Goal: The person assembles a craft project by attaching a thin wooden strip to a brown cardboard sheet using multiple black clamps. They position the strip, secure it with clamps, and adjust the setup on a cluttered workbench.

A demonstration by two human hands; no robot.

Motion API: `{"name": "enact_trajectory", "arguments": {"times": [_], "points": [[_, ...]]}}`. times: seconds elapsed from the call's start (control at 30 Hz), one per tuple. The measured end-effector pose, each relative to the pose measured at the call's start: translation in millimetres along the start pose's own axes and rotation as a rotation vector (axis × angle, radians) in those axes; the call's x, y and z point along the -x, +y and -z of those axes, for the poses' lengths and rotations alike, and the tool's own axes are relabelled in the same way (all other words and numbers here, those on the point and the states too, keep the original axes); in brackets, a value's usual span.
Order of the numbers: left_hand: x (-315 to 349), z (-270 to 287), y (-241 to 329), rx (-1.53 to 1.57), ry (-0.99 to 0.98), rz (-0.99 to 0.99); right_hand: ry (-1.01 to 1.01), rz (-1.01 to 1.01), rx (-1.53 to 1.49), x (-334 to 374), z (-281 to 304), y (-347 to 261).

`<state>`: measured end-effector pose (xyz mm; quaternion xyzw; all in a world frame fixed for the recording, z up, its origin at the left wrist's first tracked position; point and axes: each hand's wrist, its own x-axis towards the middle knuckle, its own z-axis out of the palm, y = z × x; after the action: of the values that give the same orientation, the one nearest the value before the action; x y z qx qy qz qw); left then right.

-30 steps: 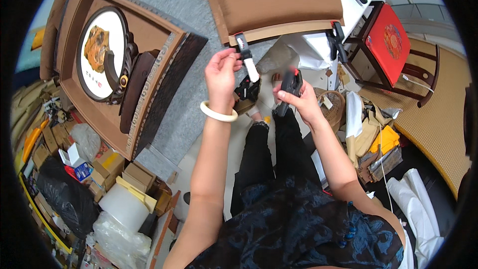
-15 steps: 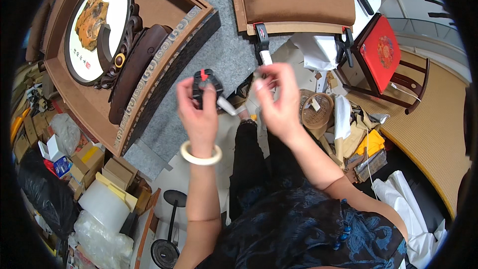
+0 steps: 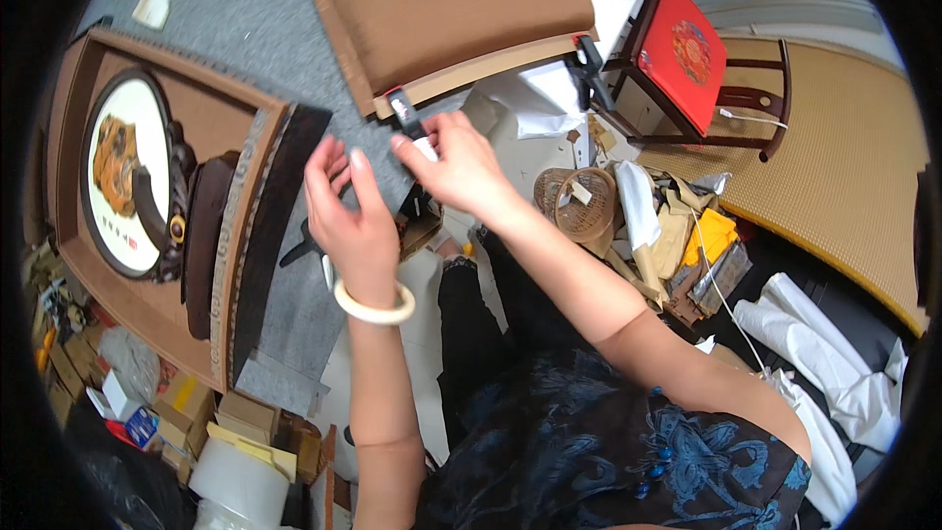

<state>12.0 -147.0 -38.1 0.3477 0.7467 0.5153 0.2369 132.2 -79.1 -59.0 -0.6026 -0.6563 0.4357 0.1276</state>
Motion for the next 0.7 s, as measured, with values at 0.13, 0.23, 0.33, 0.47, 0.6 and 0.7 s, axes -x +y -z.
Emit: {"name": "enact_trajectory", "arguments": {"times": [0.13,0.23,0.33,0.47,0.6,0.7], "points": [[-51.0,-43.2,-18.7,0.511,-0.136,0.496,-0.023,-0.024,-0.058,5.7,5.2,-0.8],[-75.8,-53.5,-9.3,0.607,-0.189,0.598,0.022,-0.055,-0.333,7.5,18.9,6.3],[-86.0,-64.9,-1.0,0.581,-0.239,0.519,0.224,-0.009,-0.574,-6.1,15.7,30.1],[-86.2,-64.8,11.1,0.502,-0.205,0.540,-0.069,-0.129,-0.461,-3.5,21.0,20.9],[-85.8,-66.2,27.4,0.474,-0.191,0.487,-0.260,-0.090,-0.482,-1.1,21.0,10.5],[-86.7,-68.5,31.5,0.435,-0.182,0.484,-0.300,-0.104,-0.463,-1.0,32.3,6.5]]}}
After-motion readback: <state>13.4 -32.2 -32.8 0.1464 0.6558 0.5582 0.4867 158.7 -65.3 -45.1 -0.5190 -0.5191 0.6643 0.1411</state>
